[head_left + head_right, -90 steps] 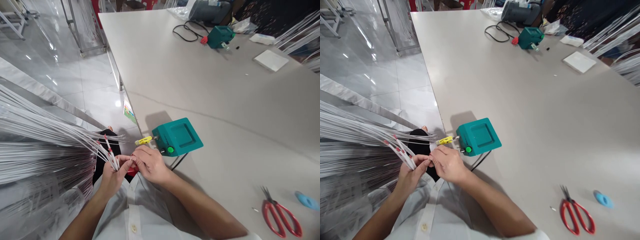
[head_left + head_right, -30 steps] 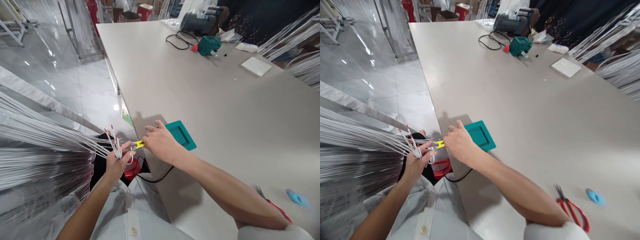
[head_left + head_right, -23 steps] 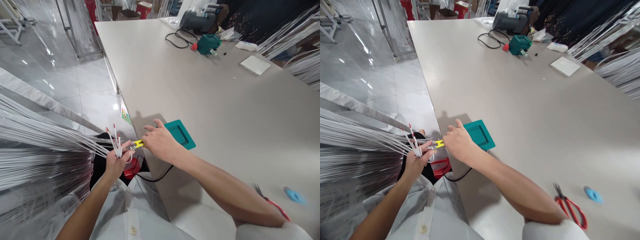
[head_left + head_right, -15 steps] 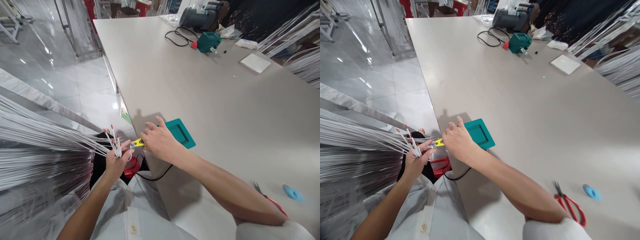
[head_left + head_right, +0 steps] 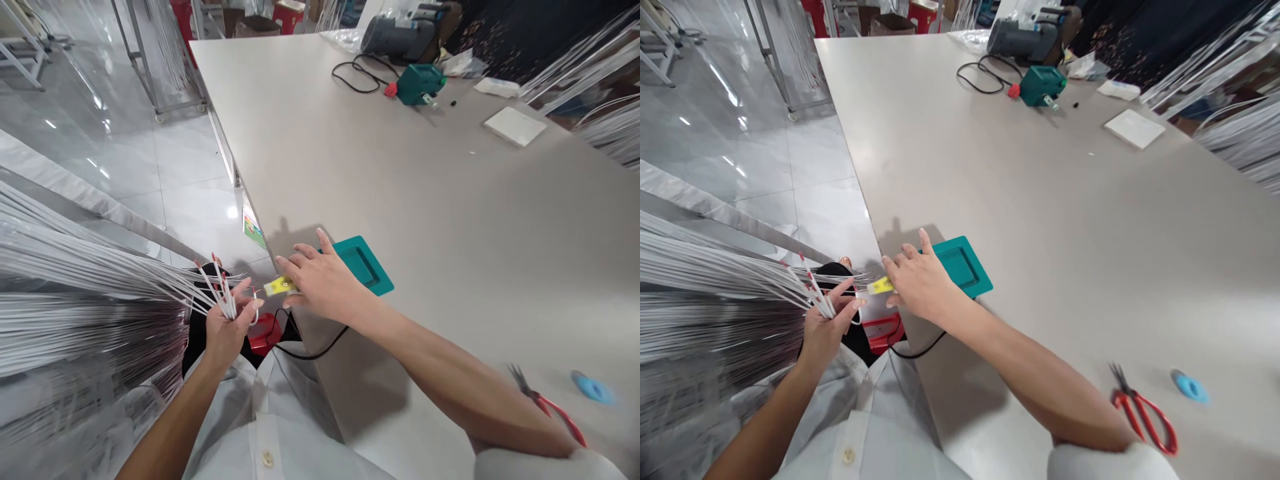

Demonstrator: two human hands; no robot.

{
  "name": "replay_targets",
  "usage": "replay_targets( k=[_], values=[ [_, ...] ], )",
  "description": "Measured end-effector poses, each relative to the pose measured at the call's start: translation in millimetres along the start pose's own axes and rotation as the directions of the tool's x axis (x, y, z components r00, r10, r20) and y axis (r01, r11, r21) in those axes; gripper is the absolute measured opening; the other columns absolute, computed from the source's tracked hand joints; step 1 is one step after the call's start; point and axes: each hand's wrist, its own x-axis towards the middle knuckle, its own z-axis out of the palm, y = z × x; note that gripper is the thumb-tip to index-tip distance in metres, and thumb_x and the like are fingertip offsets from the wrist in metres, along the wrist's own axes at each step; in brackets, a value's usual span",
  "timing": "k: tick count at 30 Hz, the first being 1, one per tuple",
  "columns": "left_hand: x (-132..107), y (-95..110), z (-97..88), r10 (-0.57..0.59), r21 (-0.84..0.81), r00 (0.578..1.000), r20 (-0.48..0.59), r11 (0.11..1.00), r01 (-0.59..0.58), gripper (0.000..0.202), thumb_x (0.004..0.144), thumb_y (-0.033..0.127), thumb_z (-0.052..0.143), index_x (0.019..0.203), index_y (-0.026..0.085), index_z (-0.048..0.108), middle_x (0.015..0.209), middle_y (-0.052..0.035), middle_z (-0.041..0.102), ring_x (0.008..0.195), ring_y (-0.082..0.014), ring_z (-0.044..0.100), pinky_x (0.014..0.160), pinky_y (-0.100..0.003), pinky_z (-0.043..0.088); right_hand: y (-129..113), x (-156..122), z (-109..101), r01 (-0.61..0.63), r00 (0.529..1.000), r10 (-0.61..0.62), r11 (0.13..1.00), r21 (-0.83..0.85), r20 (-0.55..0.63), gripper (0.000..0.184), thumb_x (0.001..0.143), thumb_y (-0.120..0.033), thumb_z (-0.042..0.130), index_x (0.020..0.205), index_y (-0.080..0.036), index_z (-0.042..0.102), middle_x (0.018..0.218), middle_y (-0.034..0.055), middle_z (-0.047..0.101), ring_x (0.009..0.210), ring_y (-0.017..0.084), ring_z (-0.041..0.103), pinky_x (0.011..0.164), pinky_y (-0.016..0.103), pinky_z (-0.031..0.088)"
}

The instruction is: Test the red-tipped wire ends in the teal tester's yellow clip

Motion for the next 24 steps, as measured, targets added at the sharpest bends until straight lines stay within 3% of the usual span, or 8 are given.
replay_targets(
  k=[3, 5, 6, 11, 16, 21, 23, 24],
  values=[
    [-6.8, 6.1, -6.9, -0.023, -0.1, 1.0, 0.019, 0.995, 0.024, 0.031, 0.065, 0.023, 0.071, 0.094, 0.017, 0.061, 0.066, 0.0028, 0.064, 0.05, -0.0045, 0.049, 0.042, -0.015, 0.032, -12.7, -9.1, 0.6, 0.063, 0.959, -0.009, 0.982, 0.18, -0.284, 0.04, 0.079, -0.04, 0.058, 0.109, -0.013, 0.057, 0.103, 0.0134, 0.063, 0.096, 0.025, 0.055, 0.09, 0.046, 0.038],
    [-11.9, 10.4, -10.6, -0.048, -0.177, 0.997, 0.062, 0.983, 0.058, 0.021, 0.067, 0.022, 0.07, 0.084, 0.017, 0.06, 0.068, 0.0015, 0.066, 0.051, -0.0042, 0.051, 0.041, -0.013, 0.031, -26.4, -15.7, 6.5, 0.064, 0.897, 0.11, 0.926, 0.371, -0.429, 0.022, 0.084, -0.024, 0.052, 0.102, -0.015, 0.061, 0.094, 0.0104, 0.064, 0.087, 0.019, 0.058, 0.079, 0.035, 0.046],
    [-14.2, 12.4, -11.8, -0.056, -0.216, 0.994, 0.092, 0.974, 0.074, 0.017, 0.067, 0.021, 0.07, 0.081, 0.017, 0.059, 0.068, 0.001, 0.066, 0.051, -0.0041, 0.051, 0.04, -0.013, 0.031, -33.8, -18.1, 10.7, 0.066, 0.887, 0.178, 0.864, 0.499, -0.426, 0.019, 0.084, -0.019, 0.051, 0.099, -0.016, 0.062, 0.093, 0.0097, 0.064, 0.086, 0.018, 0.058, 0.077, 0.032, 0.048],
    [-21.6, 16.9, -12.3, -0.076, -0.372, 0.97, 0.23, 0.914, 0.16, 0.011, 0.069, 0.019, 0.069, 0.076, 0.015, 0.061, 0.061, 0.0001, 0.065, 0.043, -0.0014, 0.045, 0.037, -0.011, 0.025, -59.1, -16.5, 31.1, 0.042, 0.9, 0.395, 0.336, 0.941, -0.181, 0.018, 0.081, -0.02, 0.056, 0.097, -0.02, 0.065, 0.085, 0.0061, 0.063, 0.078, 0.014, 0.059, 0.068, 0.027, 0.05],
    [-21.9, 16.8, -14.2, -0.126, -0.342, 0.927, 0.352, 0.905, 0.253, 0.01, 0.07, 0.02, 0.067, 0.072, 0.014, 0.06, 0.057, 0.0, 0.062, 0.039, -0.0011, 0.039, 0.034, -0.012, 0.018, -64.0, -9.0, 36.1, 0.093, 0.902, 0.422, 0.025, 0.995, -0.094, 0.009, 0.075, -0.021, 0.064, 0.08, -0.025, 0.07, 0.074, 0.0013, 0.062, 0.072, 0.012, 0.058, 0.067, 0.027, 0.049],
    [-19.4, 15.1, -17.5, -0.111, -0.261, 0.895, 0.432, 0.935, 0.242, 0.011, 0.07, 0.022, 0.067, 0.07, 0.013, 0.061, 0.055, 0.0003, 0.06, 0.038, -0.0012, 0.036, 0.037, -0.014, 0.021, -70.8, -10.9, 41.0, -0.006, 0.919, 0.359, -0.4, 0.916, 0.162, 0.011, 0.072, -0.031, 0.066, 0.071, -0.02, 0.066, 0.07, -0.0007, 0.054, 0.048, 0.008, 0.052, 0.043, 0.022, 0.041],
    [-18.5, 11.5, -18.4, -0.111, -0.232, 0.892, 0.438, 0.945, 0.231, 0.012, 0.07, 0.023, 0.067, 0.071, 0.013, 0.061, 0.055, 0.0004, 0.061, 0.038, -0.0015, 0.035, 0.037, -0.015, 0.021, -69.6, -12.7, 39.9, -0.046, 0.931, 0.306, -0.444, 0.895, 0.2, 0.015, 0.074, -0.034, 0.063, 0.071, -0.019, 0.063, 0.067, -0.0017, 0.051, 0.043, 0.006, 0.047, 0.038, 0.02, 0.035],
    [-17.9, 9.1, -19.0, -0.119, -0.213, 0.894, 0.432, 0.95, 0.229, 0.013, 0.069, 0.024, 0.068, 0.071, 0.013, 0.061, 0.055, 0.0004, 0.061, 0.039, -0.0019, 0.036, 0.038, -0.016, 0.022, -67.4, -13.7, 37.5, -0.046, 0.943, 0.288, -0.383, 0.922, 0.167, 0.016, 0.076, -0.034, 0.06, 0.07, -0.019, 0.062, 0.065, -0.0015, 0.051, 0.045, 0.007, 0.047, 0.04, 0.02, 0.036]
  ],
)
